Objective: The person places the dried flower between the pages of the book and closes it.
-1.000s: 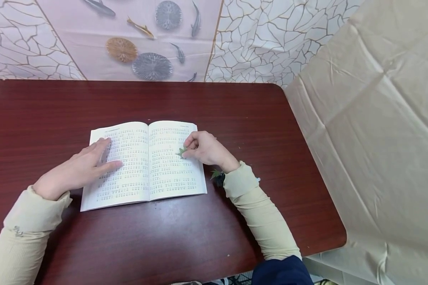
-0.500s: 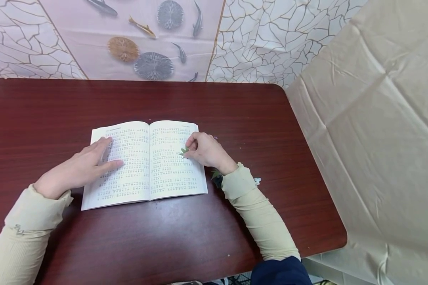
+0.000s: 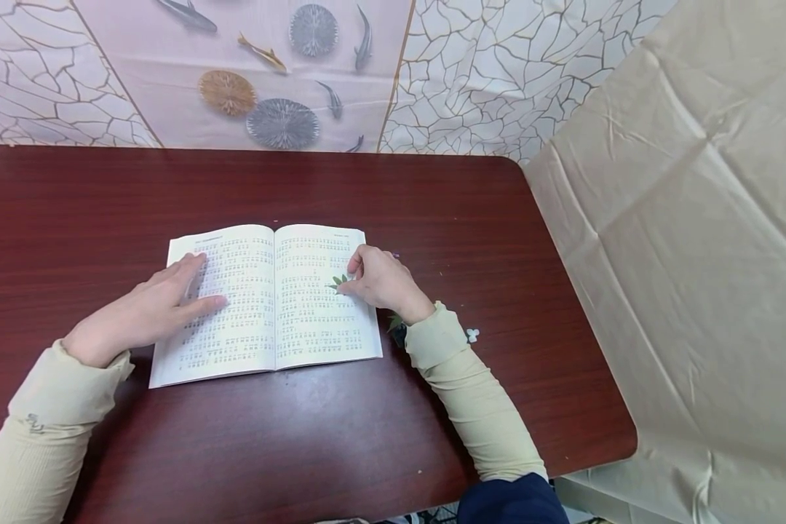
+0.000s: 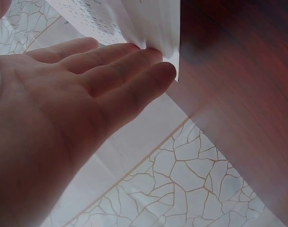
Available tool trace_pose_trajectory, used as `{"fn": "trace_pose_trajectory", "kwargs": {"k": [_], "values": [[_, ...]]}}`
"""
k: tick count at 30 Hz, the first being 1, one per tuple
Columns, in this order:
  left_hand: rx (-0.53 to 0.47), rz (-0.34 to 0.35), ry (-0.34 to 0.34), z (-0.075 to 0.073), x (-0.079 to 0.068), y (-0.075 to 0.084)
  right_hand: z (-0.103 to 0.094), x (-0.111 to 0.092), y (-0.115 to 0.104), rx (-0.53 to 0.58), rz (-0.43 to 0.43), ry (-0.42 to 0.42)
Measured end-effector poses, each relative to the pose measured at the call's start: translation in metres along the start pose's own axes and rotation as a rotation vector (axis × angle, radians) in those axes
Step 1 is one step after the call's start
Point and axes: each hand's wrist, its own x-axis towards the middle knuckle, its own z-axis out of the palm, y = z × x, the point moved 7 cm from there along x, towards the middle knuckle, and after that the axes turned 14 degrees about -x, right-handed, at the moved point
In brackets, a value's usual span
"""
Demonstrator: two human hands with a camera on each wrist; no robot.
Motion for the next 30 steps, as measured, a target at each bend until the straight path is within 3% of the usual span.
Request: {"fn": "trace_pose_trajectory", "kwargs": {"k": [8,12,15,20,24,30], "values": [[0.000,-0.004,0.007,0.001,0.000,0.004,-0.008,-0.004,0.001,0.105,-0.064,-0.021],[0.012,0.000,0.015,0.002,0.000,0.006,-0.018,-0.007,0.005,0.130,-0.058,0.009],[0.022,-0.005,0.022,0.002,0.001,0.008,-0.029,-0.010,0.016,0.122,-0.025,0.058],[0.039,0.002,0.032,0.003,0.001,0.013,-0.046,-0.015,0.050,0.043,0.109,0.114],[0.047,0.000,0.038,0.003,0.000,0.014,-0.048,-0.015,0.070,-0.020,0.160,0.074],[0.073,-0.015,0.062,0.006,0.000,0.012,-0.034,-0.004,0.079,-0.056,0.133,-0.006]]}}
